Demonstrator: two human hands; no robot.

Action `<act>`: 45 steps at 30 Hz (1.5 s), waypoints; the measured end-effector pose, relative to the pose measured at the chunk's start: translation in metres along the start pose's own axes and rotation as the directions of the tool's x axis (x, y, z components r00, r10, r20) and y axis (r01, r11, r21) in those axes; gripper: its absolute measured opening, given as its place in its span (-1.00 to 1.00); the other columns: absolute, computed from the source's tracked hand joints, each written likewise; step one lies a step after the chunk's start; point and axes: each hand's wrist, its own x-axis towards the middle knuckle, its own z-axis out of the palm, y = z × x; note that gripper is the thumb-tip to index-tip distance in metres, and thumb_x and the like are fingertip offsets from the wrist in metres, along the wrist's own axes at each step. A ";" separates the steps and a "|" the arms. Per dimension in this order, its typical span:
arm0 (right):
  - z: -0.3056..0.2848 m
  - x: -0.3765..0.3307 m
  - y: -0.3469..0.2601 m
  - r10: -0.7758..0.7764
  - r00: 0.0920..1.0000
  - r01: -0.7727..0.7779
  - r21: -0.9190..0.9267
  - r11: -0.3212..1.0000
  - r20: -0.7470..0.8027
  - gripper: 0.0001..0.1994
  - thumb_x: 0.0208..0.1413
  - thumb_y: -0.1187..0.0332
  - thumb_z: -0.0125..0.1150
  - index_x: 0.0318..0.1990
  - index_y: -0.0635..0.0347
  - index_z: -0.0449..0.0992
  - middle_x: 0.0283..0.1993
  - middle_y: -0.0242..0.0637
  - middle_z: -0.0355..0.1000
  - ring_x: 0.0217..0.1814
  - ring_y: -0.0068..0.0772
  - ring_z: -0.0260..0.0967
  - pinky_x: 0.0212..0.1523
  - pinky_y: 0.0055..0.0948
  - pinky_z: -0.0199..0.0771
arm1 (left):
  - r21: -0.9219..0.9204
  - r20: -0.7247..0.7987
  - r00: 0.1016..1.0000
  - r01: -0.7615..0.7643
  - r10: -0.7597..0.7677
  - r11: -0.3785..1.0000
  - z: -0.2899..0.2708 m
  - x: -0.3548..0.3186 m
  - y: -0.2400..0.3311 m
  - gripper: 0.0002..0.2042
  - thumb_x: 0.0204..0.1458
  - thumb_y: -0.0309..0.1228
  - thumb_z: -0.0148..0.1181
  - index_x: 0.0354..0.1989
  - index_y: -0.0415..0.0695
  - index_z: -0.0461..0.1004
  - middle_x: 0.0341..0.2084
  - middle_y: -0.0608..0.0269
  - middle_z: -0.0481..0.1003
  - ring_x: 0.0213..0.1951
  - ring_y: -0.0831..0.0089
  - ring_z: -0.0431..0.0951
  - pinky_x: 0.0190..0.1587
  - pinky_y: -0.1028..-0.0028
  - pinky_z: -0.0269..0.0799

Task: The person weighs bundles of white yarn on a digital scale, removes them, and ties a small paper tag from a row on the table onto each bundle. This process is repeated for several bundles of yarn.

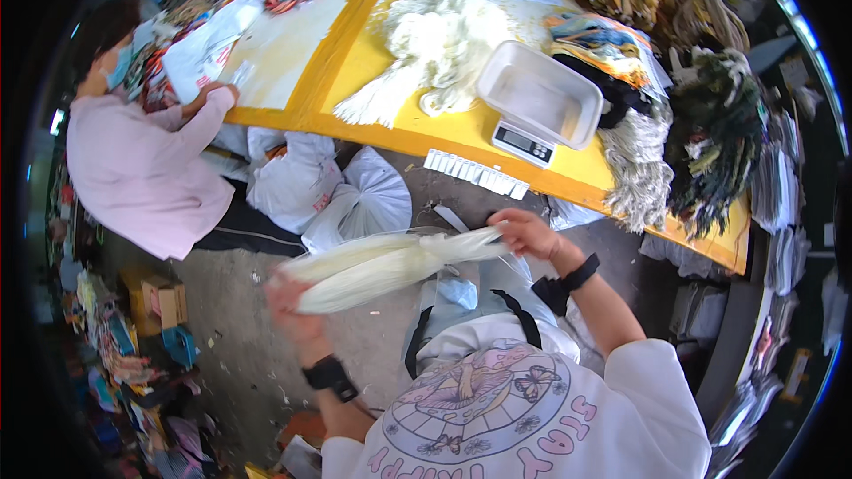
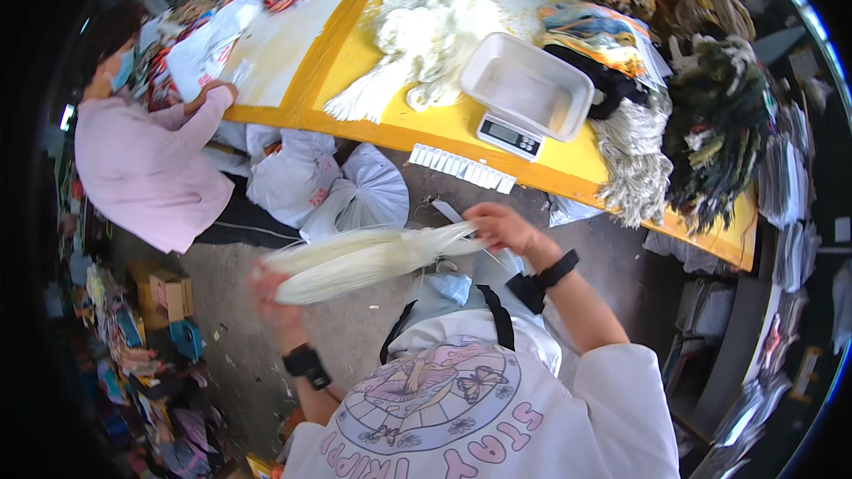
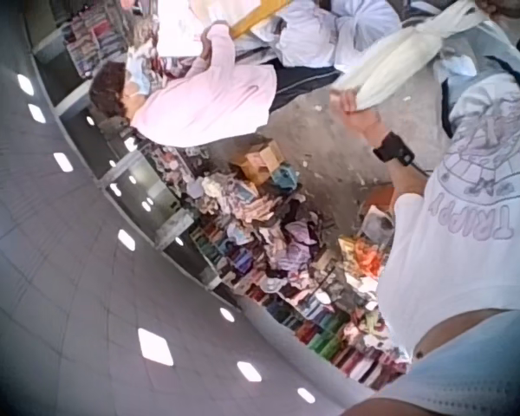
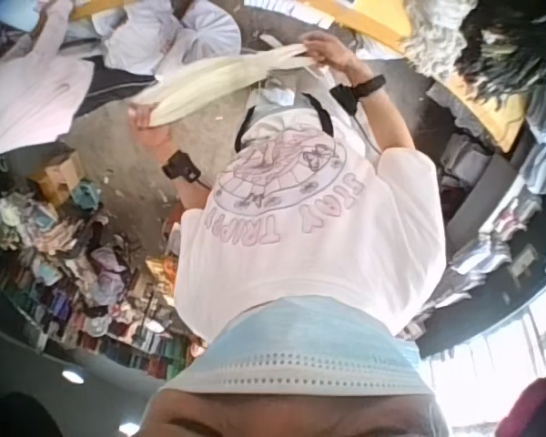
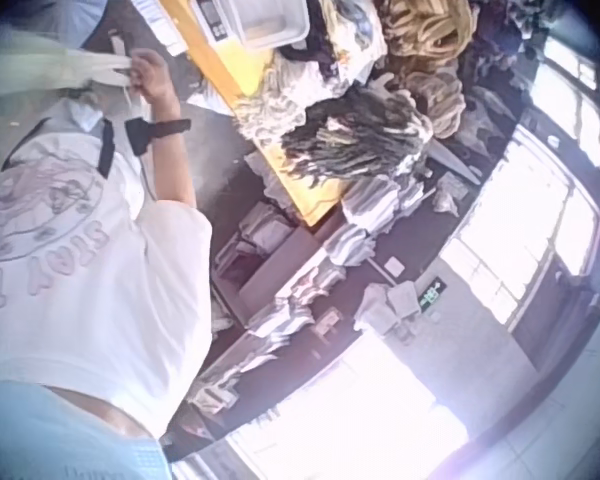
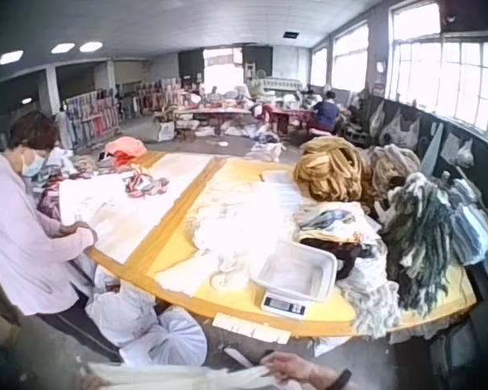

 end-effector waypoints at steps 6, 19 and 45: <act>-0.235 -0.009 0.104 0.336 0.281 0.455 0.433 0.778 -0.899 -0.88 -0.01 0.35 -0.02 -0.52 0.13 0.30 -0.80 -0.44 0.06 -0.87 -0.56 -0.11 -0.82 -0.56 0.08 | 0.149 -0.395 0.841 -0.339 0.370 0.929 -0.044 -0.055 0.167 -0.82 -0.01 -0.51 -0.12 -0.64 -0.02 0.18 -0.87 0.48 0.00 -0.77 0.63 0.05 -0.52 0.65 0.10; -0.134 0.104 0.108 -0.217 0.617 0.037 -0.247 0.968 -0.757 -0.73 -0.16 0.27 0.18 -0.26 0.16 0.47 -0.42 -0.38 0.39 -0.50 -0.56 0.29 -0.59 -0.55 0.37 | 0.337 -0.340 0.752 -0.463 0.565 0.820 0.016 -0.023 0.127 -0.89 0.00 -0.41 -0.03 -0.52 -0.13 0.34 -0.84 0.51 -0.02 -0.73 0.69 0.06 -0.31 0.62 0.17; 0.150 -0.003 -0.077 0.196 0.843 -0.022 -0.332 0.943 0.501 -0.88 -0.03 0.28 0.08 -0.43 0.11 0.38 -0.48 -0.47 0.34 -0.49 -0.69 0.31 -0.59 -0.69 0.36 | 0.751 -0.087 0.981 0.179 -0.174 0.635 0.042 -0.002 -0.097 -0.75 -0.03 -0.26 0.02 -0.27 -0.18 0.33 -0.58 0.36 0.35 -0.65 0.71 0.25 -0.60 0.66 0.22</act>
